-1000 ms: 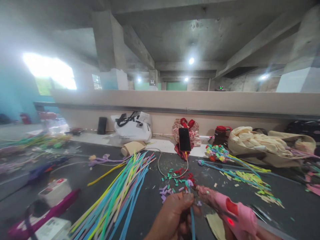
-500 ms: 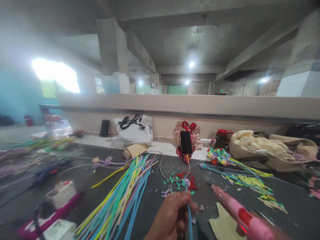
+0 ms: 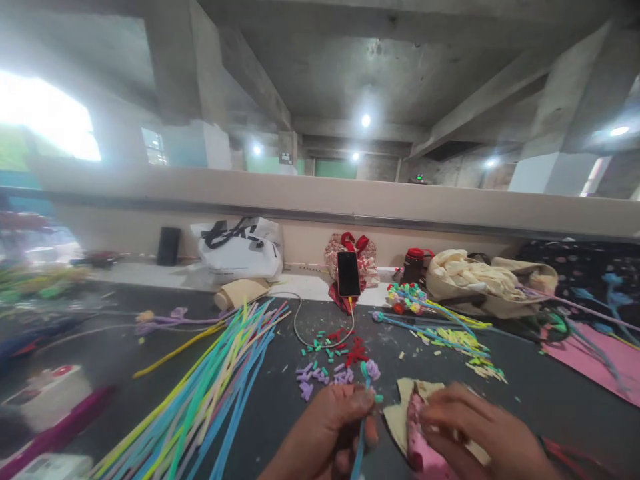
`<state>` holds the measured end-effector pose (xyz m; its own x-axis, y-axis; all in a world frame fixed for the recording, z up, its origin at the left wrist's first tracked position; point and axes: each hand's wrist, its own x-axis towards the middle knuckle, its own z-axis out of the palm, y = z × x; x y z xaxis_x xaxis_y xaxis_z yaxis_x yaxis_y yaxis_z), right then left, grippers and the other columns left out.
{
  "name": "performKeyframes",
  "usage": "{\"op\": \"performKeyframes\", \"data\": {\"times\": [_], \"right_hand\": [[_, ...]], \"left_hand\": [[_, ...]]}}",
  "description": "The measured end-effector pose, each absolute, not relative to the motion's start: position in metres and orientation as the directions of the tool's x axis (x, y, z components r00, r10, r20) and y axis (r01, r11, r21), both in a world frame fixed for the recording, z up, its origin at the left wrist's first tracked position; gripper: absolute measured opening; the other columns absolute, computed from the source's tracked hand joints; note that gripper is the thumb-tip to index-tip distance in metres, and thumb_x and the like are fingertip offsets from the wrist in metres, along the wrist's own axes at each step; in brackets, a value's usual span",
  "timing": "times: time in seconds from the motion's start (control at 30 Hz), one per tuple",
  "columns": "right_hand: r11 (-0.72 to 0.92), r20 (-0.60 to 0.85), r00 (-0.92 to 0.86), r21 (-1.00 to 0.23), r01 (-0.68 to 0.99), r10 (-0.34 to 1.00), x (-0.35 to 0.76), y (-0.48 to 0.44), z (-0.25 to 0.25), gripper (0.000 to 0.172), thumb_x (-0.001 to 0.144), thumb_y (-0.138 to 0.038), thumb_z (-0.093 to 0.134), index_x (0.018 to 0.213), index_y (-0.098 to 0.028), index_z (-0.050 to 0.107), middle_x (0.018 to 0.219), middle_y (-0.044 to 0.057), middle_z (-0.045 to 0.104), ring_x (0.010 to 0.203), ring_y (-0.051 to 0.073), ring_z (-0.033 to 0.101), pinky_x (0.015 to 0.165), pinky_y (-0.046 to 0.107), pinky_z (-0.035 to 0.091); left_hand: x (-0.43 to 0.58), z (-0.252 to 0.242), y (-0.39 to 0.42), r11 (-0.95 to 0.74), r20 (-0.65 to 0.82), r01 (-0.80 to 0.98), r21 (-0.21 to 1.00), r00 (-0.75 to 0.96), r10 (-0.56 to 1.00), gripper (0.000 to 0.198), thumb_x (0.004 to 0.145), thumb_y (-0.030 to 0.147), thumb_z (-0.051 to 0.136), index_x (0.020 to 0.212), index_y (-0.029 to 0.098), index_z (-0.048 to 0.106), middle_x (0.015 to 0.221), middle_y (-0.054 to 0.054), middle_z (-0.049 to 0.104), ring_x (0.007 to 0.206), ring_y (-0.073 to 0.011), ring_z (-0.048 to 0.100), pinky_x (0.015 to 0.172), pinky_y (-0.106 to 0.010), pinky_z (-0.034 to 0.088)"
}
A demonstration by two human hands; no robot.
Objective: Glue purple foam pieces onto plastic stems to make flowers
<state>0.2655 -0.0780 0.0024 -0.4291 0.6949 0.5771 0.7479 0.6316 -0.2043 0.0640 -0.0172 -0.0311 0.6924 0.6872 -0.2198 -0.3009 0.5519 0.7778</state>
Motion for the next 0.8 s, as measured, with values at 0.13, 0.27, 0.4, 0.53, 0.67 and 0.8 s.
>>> {"op": "performKeyframes", "data": {"times": [0.13, 0.27, 0.4, 0.53, 0.67, 0.8], "right_hand": [[0.705, 0.611, -0.47, -0.214, 0.676, 0.637, 0.234, -0.061, 0.02, 0.009, 0.077, -0.017, 0.056, 0.084, -0.018, 0.061, 0.073, 0.003, 0.064, 0.06, 0.012, 0.06, 0.055, 0.019, 0.045], [0.748, 0.632, -0.483, -0.247, 0.616, 0.606, 0.226, -0.046, 0.01, 0.008, 0.081, -0.017, 0.053, 0.083, -0.018, 0.06, 0.073, 0.003, 0.062, 0.065, 0.011, 0.059, 0.058, 0.019, 0.044], [0.73, 0.589, -0.478, -0.319, 0.604, 0.652, 0.227, -0.043, 0.008, 0.006, 0.08, -0.013, 0.053, 0.078, -0.017, 0.057, 0.071, 0.001, 0.061, 0.064, 0.01, 0.057, 0.058, 0.018, 0.042], [0.667, 0.477, -0.478, -0.403, 0.626, 0.737, 0.23, -0.045, 0.011, 0.009, 0.079, -0.011, 0.053, 0.072, -0.018, 0.054, 0.068, -0.001, 0.057, 0.062, 0.009, 0.054, 0.056, 0.017, 0.039], [0.647, 0.454, -0.468, -0.433, 0.628, 0.758, 0.239, -0.043, 0.017, 0.012, 0.08, -0.01, 0.049, 0.071, -0.019, 0.05, 0.067, -0.002, 0.053, 0.06, 0.009, 0.05, 0.055, 0.018, 0.037], [0.648, 0.482, -0.444, -0.447, 0.617, 0.756, 0.251, -0.04, 0.025, 0.011, 0.083, -0.011, 0.045, 0.076, -0.019, 0.049, 0.072, 0.0, 0.052, 0.066, 0.011, 0.05, 0.059, 0.02, 0.037]], "left_hand": [[0.064, -0.031, -0.018, 0.505, -0.184, -0.272, 0.819, 0.709, 0.681, 0.038, 0.064, 0.044, 0.062, 0.049, 0.01, 0.056, 0.037, 0.003, 0.046, 0.027, -0.0018, 0.035, 0.029, -0.016, 0.014], [0.063, -0.028, -0.015, 0.467, -0.203, -0.192, 0.863, 0.716, 0.668, 0.044, 0.06, 0.051, 0.062, 0.044, 0.01, 0.056, 0.028, 0.005, 0.038, 0.021, -0.0016, 0.028, 0.026, -0.019, 0.007], [0.064, -0.028, -0.015, 0.46, -0.229, -0.165, 0.873, 0.693, 0.683, 0.046, 0.056, 0.054, 0.063, 0.043, 0.011, 0.055, 0.028, 0.005, 0.038, 0.02, -0.0013, 0.027, 0.025, -0.019, 0.006], [0.065, -0.029, -0.013, 0.473, -0.265, -0.119, 0.873, 0.698, 0.666, 0.046, 0.054, 0.056, 0.062, 0.043, 0.012, 0.055, 0.026, 0.005, 0.039, 0.019, -0.0024, 0.029, 0.025, -0.018, 0.009], [0.065, -0.028, -0.011, 0.501, -0.31, -0.097, 0.86, 0.68, 0.665, 0.042, 0.053, 0.054, 0.063, 0.05, 0.013, 0.055, 0.03, 0.004, 0.048, 0.018, -0.0026, 0.029, 0.024, -0.017, 0.009], [0.066, -0.026, -0.012, 0.49, -0.307, -0.102, 0.866, 0.666, 0.68, 0.032, 0.059, 0.046, 0.06, 0.062, 0.014, 0.057, 0.033, 0.003, 0.054, 0.018, -0.0032, 0.028, 0.024, -0.015, 0.012]]}}
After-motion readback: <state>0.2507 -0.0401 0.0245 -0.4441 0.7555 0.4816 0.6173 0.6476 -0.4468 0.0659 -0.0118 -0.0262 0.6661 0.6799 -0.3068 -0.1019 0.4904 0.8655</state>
